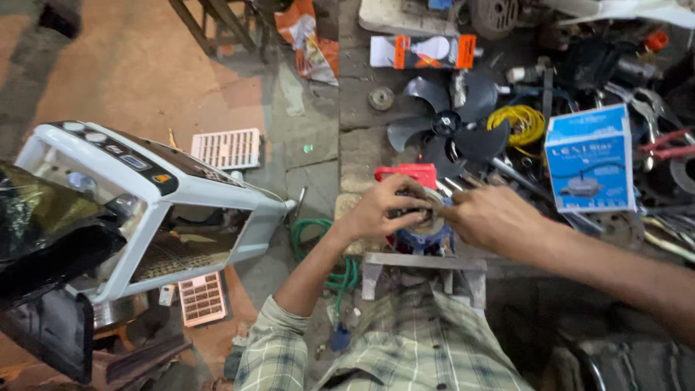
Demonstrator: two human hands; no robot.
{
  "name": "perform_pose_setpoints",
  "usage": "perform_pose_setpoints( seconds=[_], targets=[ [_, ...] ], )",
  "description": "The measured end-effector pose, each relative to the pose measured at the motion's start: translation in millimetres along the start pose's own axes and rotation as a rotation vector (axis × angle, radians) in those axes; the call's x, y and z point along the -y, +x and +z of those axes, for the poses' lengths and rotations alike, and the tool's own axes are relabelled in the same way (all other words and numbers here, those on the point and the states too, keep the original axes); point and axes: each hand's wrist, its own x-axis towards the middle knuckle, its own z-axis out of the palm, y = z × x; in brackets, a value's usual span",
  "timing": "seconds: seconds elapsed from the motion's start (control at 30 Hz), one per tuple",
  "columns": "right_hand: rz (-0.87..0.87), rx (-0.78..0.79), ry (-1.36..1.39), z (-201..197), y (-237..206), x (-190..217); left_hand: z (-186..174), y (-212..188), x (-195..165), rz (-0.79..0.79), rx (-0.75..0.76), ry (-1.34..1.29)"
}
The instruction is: The person works on a small electrical motor clamped in a vise, using a screwdriver to adjust internal components. They repeatedly insert and remove a small metal piece, then use pliers to manipulate parts inside the motor housing.
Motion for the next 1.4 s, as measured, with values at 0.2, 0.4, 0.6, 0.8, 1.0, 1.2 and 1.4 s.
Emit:
perform_pose_setpoints(
  seconds=[0.2,0.4,0.6,0.8,1.0,1.2,1.4],
  targets=[
    [-0.044,-0.247,0.228,16.3,-13.8,-12.4,24.1,-11.0,-0.5,-0.035,-0.183,-0.074],
    [-0.078,-0.379,0.42,50.9,-26.3,-30.5,28.9,-13.6,3.7,-0.013,-0.21,-0.06],
    [-0.091,-0.53,0.451,92.6,-32.7,-30.3,20.7,-9.1,8.7,-0.053,-0.166,-0.116],
    [-0.135,-0.598,0.48,108.1,-31.3,-36.2,24.8,-8.9,11.9,-0.078,-0.161,-0.122],
    [-0.076,-0.523,0.505,90.1,-31.0,-32.8,24.9,-5.7,10.6,-0.027,-0.15,-0.131],
    [-0.167,-0.379,0.209,42.1,-30.7,-31.3,19.6,-1.8,5.7,-0.029,-0.11,-0.168],
    [-0.134,-0.09,0.158,-0.5,-20.0,-15.0,23.6,-4.9,7.0,-0.043,-0.17,-0.139]
  ],
)
